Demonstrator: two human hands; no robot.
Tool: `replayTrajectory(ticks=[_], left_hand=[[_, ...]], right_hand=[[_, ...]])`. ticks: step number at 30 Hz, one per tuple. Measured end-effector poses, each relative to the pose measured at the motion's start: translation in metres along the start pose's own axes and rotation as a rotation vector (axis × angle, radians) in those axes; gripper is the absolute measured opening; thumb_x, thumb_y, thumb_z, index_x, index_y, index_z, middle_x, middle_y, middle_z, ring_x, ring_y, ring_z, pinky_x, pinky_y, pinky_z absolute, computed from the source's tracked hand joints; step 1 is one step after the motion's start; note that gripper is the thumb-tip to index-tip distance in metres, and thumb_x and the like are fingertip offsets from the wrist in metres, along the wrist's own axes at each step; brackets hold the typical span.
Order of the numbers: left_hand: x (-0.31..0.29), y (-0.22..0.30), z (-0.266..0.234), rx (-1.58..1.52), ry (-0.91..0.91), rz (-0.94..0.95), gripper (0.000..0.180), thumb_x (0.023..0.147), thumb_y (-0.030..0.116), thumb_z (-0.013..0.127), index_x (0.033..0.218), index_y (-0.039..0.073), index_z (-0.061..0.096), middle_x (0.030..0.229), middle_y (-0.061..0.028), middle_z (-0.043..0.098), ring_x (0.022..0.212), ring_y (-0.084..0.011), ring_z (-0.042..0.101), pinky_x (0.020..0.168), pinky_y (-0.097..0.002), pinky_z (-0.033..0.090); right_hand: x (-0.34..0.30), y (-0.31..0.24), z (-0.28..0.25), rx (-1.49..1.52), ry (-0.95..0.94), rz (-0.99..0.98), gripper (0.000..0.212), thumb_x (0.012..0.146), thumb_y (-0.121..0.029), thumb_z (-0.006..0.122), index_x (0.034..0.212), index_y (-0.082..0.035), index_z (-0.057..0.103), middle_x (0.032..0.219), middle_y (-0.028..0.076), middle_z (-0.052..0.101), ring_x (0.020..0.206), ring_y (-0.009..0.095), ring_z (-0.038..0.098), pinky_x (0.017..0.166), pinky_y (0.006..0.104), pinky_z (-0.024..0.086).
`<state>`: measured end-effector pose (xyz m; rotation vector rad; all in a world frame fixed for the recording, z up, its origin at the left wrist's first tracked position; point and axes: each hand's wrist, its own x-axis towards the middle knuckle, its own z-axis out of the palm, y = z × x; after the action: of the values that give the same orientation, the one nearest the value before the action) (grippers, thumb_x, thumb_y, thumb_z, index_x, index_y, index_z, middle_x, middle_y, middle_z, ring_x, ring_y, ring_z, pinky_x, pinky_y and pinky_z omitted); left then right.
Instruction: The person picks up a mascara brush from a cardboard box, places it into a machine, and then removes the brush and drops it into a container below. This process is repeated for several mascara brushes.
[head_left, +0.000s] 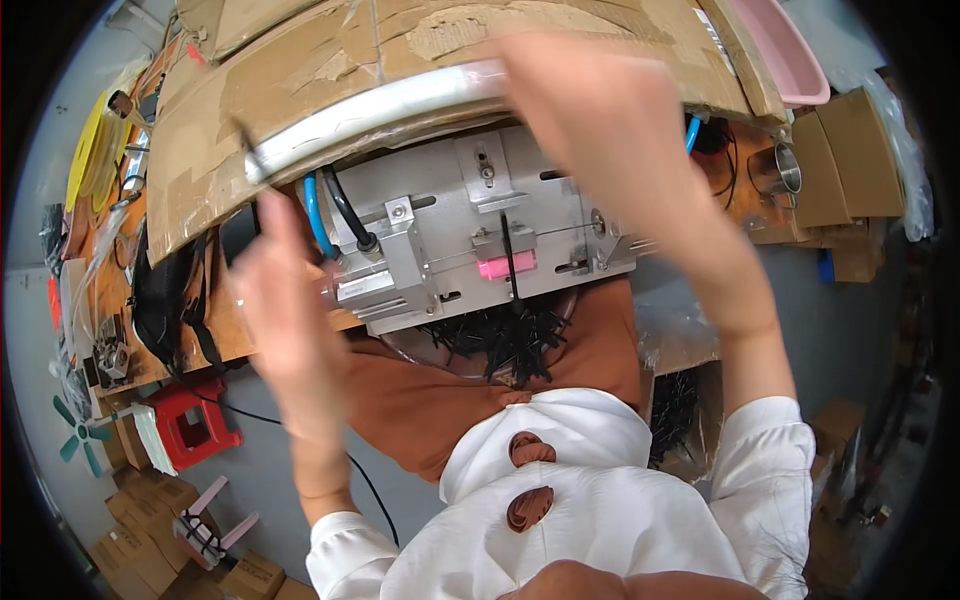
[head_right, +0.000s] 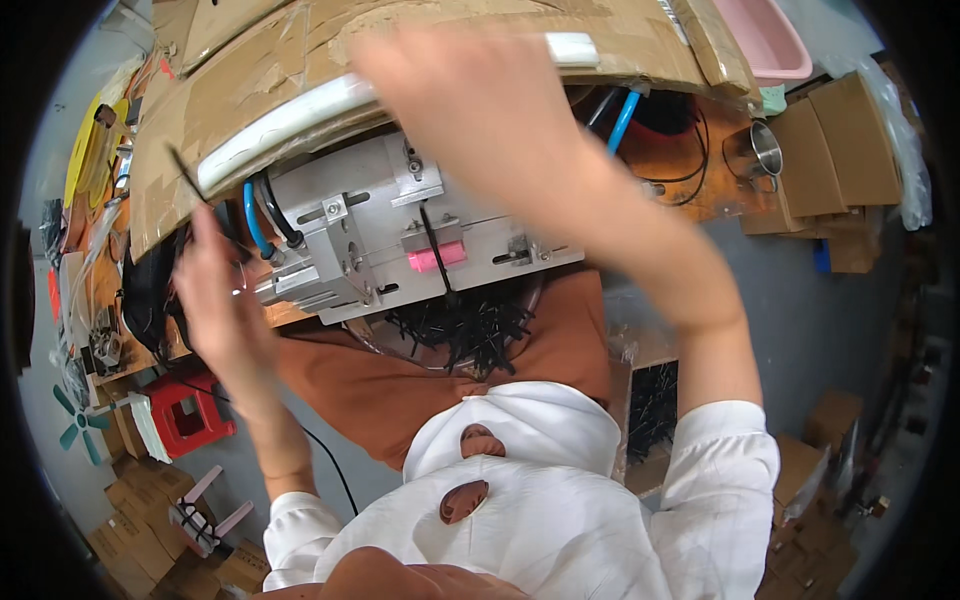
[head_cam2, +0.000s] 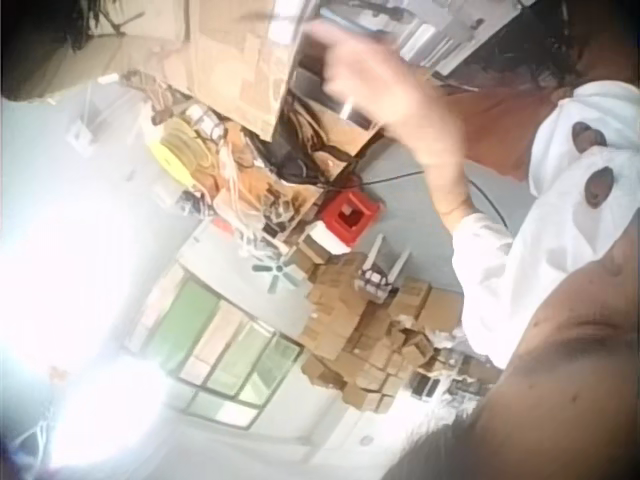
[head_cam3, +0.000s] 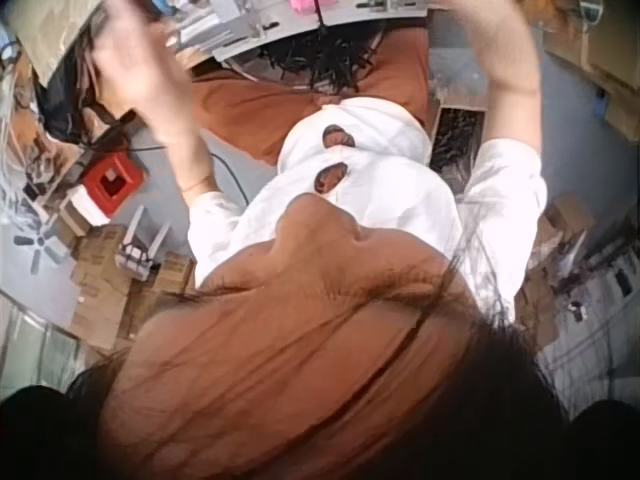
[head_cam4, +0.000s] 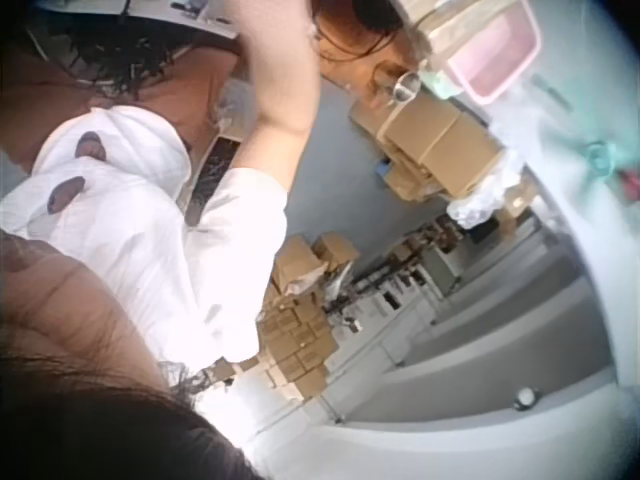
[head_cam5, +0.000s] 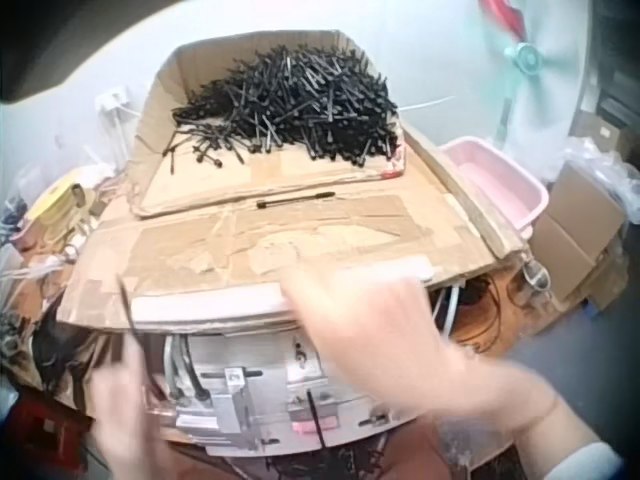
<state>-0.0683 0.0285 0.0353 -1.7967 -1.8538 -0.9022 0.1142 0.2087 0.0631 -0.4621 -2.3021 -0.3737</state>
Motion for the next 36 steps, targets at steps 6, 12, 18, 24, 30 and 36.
replayTrajectory(ticks=[6, 12, 18, 24, 30, 36], left_hand=[[-0.065, 0.099, 0.029, -0.274, -0.457, -0.050, 0.071, 0.072, -0.008, 0.066, 0.138, -0.006, 0.040, 0.104, -0.0146, 0.054, 0.088, -0.0279, 0.050, 0.077, -0.0360, 0.045], [-0.061, 0.109, 0.048, -0.135, -0.493, -0.075, 0.066, 0.078, -0.003, 0.063, 0.138, -0.006, 0.038, 0.098, -0.0126, 0.051, 0.086, -0.0269, 0.049, 0.076, -0.0359, 0.045], [-0.063, 0.105, 0.047, -0.108, -0.551, -0.093, 0.067, 0.077, -0.005, 0.062, 0.139, -0.007, 0.035, 0.101, -0.0135, 0.050, 0.089, -0.0283, 0.048, 0.079, -0.0367, 0.044], [-0.062, 0.103, 0.027, -0.122, -0.521, -0.122, 0.068, 0.075, -0.004, 0.058, 0.139, -0.005, 0.037, 0.112, -0.0149, 0.050, 0.095, -0.0293, 0.050, 0.082, -0.0354, 0.046], [-0.073, 0.096, 0.019, -0.127, -0.487, -0.168, 0.066, 0.078, -0.002, 0.064, 0.139, -0.005, 0.038, 0.109, -0.0144, 0.052, 0.093, -0.0289, 0.050, 0.078, -0.0364, 0.045], [-0.082, 0.094, 0.015, -0.139, -0.501, -0.210, 0.068, 0.075, -0.003, 0.067, 0.138, -0.004, 0.041, 0.108, -0.0137, 0.053, 0.090, -0.0283, 0.050, 0.076, -0.0369, 0.045]], right_hand=[[0.111, 0.080, 0.097, -0.177, -0.417, 0.068, 0.020, 0.073, -0.003, 0.058, 0.089, 0.005, 0.067, 0.084, 0.021, 0.067, 0.081, 0.035, 0.065, 0.075, 0.0415, 0.050], [0.135, 0.076, 0.008, 0.644, -0.624, 0.733, 0.018, 0.078, -0.010, 0.064, 0.086, 0.006, 0.066, 0.081, 0.020, 0.068, 0.079, 0.031, 0.067, 0.071, 0.0410, 0.052], [-0.003, 0.003, -0.050, 0.738, -0.125, 0.635, 0.029, 0.082, 0.003, 0.062, 0.110, 0.001, 0.063, 0.093, 0.011, 0.070, 0.072, 0.015, 0.067, 0.049, 0.0249, 0.047], [-0.122, -0.086, -0.044, 0.566, -0.072, 0.371, 0.062, 0.069, 0.001, 0.074, 0.127, 0.008, 0.051, 0.097, 0.015, 0.069, 0.066, 0.020, 0.067, 0.052, 0.0292, 0.051], [-0.138, -0.112, -0.016, 0.576, -0.183, 0.443, 0.063, 0.074, -0.005, 0.072, 0.131, 0.006, 0.049, 0.074, 0.008, 0.063, 0.056, 0.015, 0.060, 0.047, 0.0297, 0.045], [-0.134, -0.113, -0.016, 0.541, -0.275, 0.453, 0.064, 0.075, -0.007, 0.072, 0.132, 0.005, 0.047, 0.075, 0.008, 0.063, 0.057, 0.015, 0.060, 0.048, 0.0300, 0.046]])
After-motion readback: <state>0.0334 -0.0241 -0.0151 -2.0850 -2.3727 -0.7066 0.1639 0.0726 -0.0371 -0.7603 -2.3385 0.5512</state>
